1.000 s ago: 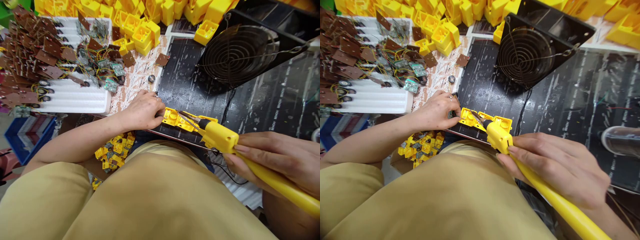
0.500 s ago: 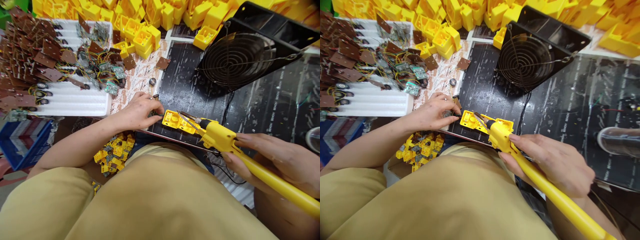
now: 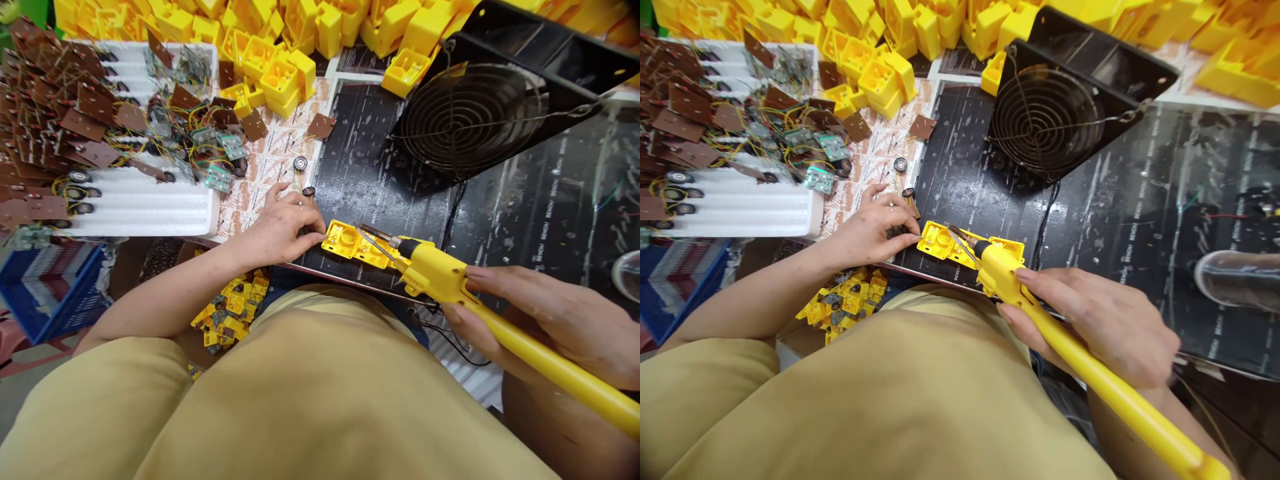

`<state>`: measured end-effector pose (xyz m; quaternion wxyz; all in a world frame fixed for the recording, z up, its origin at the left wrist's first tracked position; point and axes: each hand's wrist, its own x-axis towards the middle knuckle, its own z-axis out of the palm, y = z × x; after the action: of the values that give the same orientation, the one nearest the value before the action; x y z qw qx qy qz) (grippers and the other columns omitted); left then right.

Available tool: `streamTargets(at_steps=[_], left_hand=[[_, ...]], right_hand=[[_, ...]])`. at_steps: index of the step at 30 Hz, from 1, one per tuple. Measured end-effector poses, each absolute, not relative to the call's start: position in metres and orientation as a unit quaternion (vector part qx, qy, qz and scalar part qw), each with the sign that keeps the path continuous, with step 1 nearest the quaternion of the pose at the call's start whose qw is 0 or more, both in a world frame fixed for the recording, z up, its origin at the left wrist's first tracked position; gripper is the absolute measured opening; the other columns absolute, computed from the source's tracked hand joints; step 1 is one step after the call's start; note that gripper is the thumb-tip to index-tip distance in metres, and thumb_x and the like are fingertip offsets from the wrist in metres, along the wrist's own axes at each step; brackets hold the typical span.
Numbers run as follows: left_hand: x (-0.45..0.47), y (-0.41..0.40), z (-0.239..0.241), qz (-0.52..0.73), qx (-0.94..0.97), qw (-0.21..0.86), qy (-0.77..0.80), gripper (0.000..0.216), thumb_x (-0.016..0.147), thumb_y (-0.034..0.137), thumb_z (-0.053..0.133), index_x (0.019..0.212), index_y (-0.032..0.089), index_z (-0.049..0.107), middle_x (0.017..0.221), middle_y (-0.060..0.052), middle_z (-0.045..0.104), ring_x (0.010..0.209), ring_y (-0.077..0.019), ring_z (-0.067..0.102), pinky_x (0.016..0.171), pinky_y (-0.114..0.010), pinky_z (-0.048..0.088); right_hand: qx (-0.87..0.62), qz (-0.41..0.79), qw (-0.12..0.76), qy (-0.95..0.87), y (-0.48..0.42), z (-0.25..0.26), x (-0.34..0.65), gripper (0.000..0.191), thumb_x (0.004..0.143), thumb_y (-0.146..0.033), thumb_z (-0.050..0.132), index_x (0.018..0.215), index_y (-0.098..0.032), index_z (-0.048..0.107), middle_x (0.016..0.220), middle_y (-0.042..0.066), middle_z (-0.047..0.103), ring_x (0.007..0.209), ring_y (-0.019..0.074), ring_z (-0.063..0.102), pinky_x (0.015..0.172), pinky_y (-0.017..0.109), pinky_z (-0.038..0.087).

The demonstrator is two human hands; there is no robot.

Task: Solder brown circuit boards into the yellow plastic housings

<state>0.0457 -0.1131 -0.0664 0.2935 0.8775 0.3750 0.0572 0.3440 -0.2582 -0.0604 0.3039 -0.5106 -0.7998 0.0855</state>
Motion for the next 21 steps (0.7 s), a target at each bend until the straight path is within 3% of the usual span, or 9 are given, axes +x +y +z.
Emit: streamTargets(at_steps=[7,10,15,21], left_hand=[[0.047,-0.117,-0.061,0.042,0.882,0.282,0.375,0.018,0.088,0.029,0.056,0.083,0.020,0.070,0.096,-0.004,0.075,0.106,-0.0222,0.062,0.119,-0.058,0.018],[0.050,-0.116,-0.055,0.007,0.894,0.266,0.360,0.019,0.087,0.029,0.055,0.080,0.020,0.070,0.091,-0.004,0.074,0.102,-0.0228,0.061,0.116,-0.057,0.022],[0.066,-0.107,-0.041,-0.101,0.917,0.215,0.321,0.018,0.083,0.024,0.054,0.073,0.020,0.069,0.077,-0.002,0.072,0.088,-0.0207,0.062,0.109,-0.051,0.031],[0.087,-0.095,-0.030,-0.215,0.892,0.223,0.329,0.015,0.078,0.023,0.058,0.073,0.021,0.072,0.072,0.001,0.071,0.080,-0.0190,0.065,0.102,-0.043,0.038]], right_hand=[[-0.492,0.074,0.323,-0.805,-0.260,-0.057,0.343,0.044,0.102,-0.034,0.056,0.144,-0.026,0.048,0.093,0.006,0.074,0.075,0.0159,0.072,0.058,0.026,0.057],[-0.447,0.111,0.356,-0.813,-0.258,-0.045,0.336,0.038,0.094,-0.021,0.069,0.130,-0.021,0.058,0.088,0.004,0.072,0.080,0.0136,0.072,0.069,0.022,0.060],[-0.413,0.142,0.321,-0.841,-0.253,-0.032,0.327,0.014,0.094,-0.019,0.068,0.106,-0.021,0.062,0.088,0.002,0.072,0.083,0.0129,0.071,0.078,0.025,0.063],[-0.400,0.126,0.339,-0.842,-0.246,-0.030,0.321,0.020,0.083,-0.014,0.080,0.095,-0.017,0.063,0.082,0.001,0.071,0.080,0.0096,0.070,0.077,0.022,0.062]])
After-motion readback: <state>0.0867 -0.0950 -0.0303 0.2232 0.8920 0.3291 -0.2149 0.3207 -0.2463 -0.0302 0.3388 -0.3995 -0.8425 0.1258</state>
